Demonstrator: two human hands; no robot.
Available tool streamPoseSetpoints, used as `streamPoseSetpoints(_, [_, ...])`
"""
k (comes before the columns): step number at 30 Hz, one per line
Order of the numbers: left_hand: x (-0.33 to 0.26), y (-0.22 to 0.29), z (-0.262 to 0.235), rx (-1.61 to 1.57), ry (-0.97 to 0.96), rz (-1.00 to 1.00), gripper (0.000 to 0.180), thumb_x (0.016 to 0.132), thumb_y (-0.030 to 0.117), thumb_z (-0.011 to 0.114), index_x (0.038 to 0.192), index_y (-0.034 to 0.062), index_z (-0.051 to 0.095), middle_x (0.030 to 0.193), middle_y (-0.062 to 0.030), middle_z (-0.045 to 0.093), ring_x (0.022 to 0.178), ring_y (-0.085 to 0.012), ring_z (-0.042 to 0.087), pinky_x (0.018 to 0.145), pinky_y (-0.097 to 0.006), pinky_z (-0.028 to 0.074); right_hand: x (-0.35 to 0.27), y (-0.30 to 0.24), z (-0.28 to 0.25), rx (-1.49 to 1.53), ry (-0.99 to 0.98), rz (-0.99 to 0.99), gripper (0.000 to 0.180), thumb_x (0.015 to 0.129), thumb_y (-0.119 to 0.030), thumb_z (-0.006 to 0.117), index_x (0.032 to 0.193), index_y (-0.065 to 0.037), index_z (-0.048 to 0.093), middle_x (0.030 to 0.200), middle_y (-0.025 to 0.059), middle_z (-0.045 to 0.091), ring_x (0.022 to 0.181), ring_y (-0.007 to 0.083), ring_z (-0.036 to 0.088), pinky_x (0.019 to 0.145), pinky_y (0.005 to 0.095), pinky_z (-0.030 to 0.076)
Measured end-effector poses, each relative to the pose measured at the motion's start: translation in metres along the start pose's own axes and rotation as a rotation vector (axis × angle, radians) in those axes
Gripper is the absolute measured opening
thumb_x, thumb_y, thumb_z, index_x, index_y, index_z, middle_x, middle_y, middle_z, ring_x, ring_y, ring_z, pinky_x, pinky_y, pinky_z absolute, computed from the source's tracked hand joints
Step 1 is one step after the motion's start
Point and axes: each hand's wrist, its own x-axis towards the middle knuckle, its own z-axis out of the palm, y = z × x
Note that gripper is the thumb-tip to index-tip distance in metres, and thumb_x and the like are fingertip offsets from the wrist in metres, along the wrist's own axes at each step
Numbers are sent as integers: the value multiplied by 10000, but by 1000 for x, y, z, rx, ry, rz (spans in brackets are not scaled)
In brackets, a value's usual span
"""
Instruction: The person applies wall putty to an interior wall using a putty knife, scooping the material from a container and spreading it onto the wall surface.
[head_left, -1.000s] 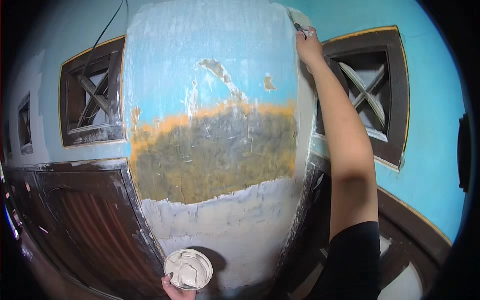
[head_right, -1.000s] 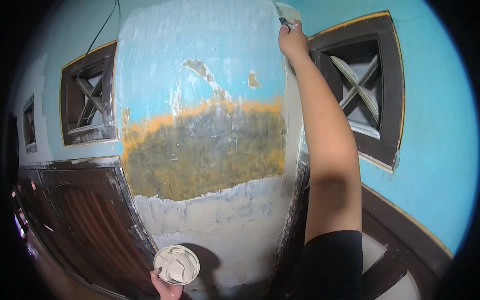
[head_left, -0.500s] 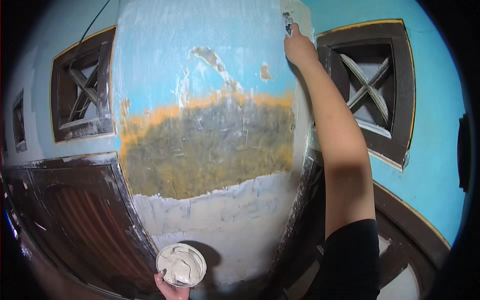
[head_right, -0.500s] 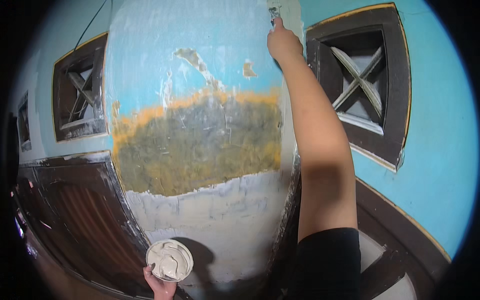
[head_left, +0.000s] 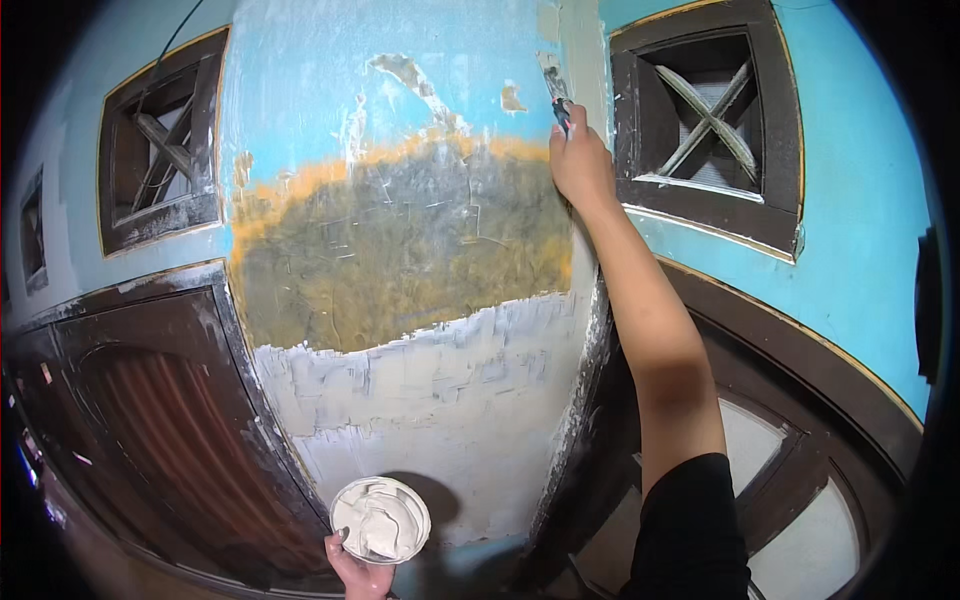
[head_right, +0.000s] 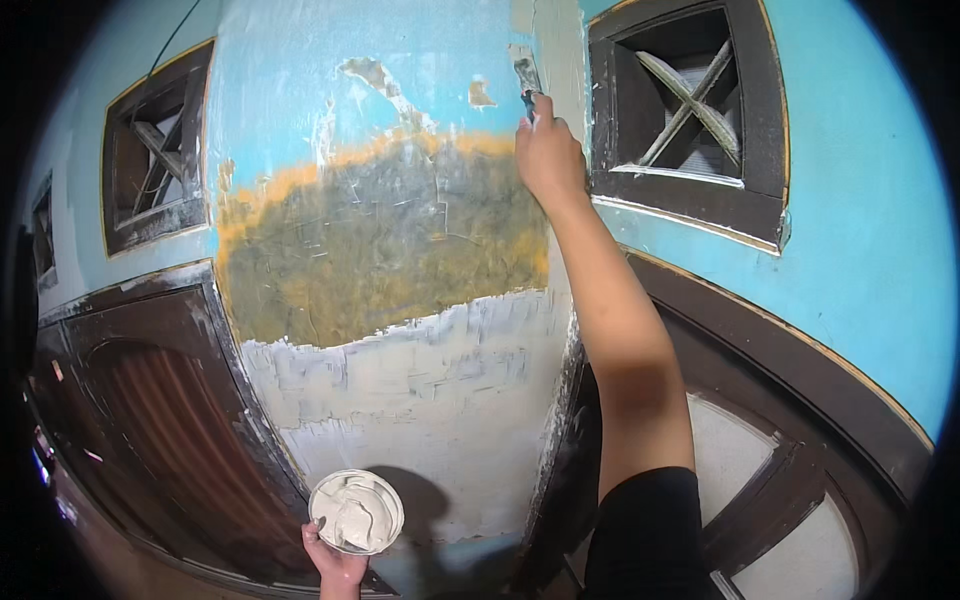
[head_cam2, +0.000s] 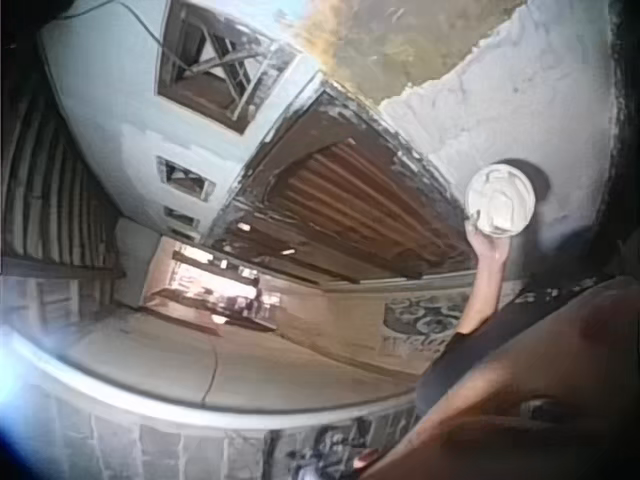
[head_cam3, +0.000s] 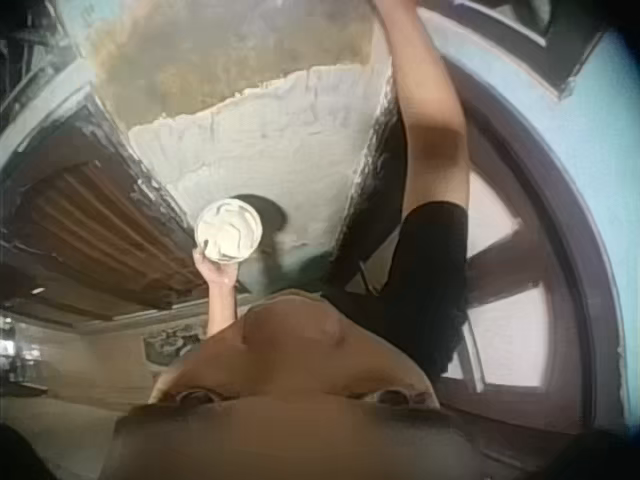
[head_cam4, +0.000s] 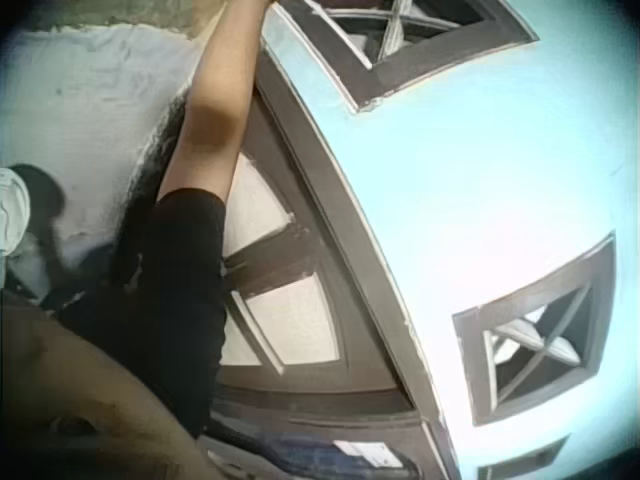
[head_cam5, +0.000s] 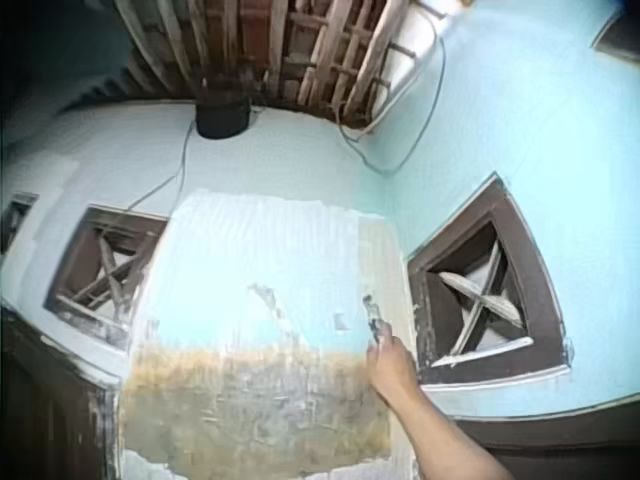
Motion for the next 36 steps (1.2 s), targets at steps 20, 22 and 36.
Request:
streamPoseSetpoints(20, [10, 11, -9, 81, 36, 71, 669, 826, 401, 469, 1389, 40, 461, 1362, -149, 537, 1239, -315, 533, 1077, -477, 409, 96, 0, 0, 5, 117, 49, 488, 910, -333, 584, 1372, -186, 536, 1119, 206, 683, 1035, 406, 655, 887, 500, 522])
streamPoseSetpoints(22, [10, 4, -17, 527, -53, 211, 661, 831, 400, 462, 1388, 43, 463, 1347, -134, 548, 1238, -300, 534, 1066, -463, 418, 86, 0, -6, -58, 112, 18, 488, 907, -327, 587, 1371, -186, 535, 1098, 200, 692, 1008, 409, 663, 870, 509, 525])
streamPoseSetpoints(36, [13, -6, -3, 45, 34, -87, 696, 768, 387, 530, 1375, 48, 491, 1346, -144, 563, 1226, -336, 545, 1049, -503, 436, -16, 22, 2, 18, -33, 102, 527, 912, -277, 569, 1377, -124, 373, 997, 293, 664, 911, 488, 642, 805, 554, 494])
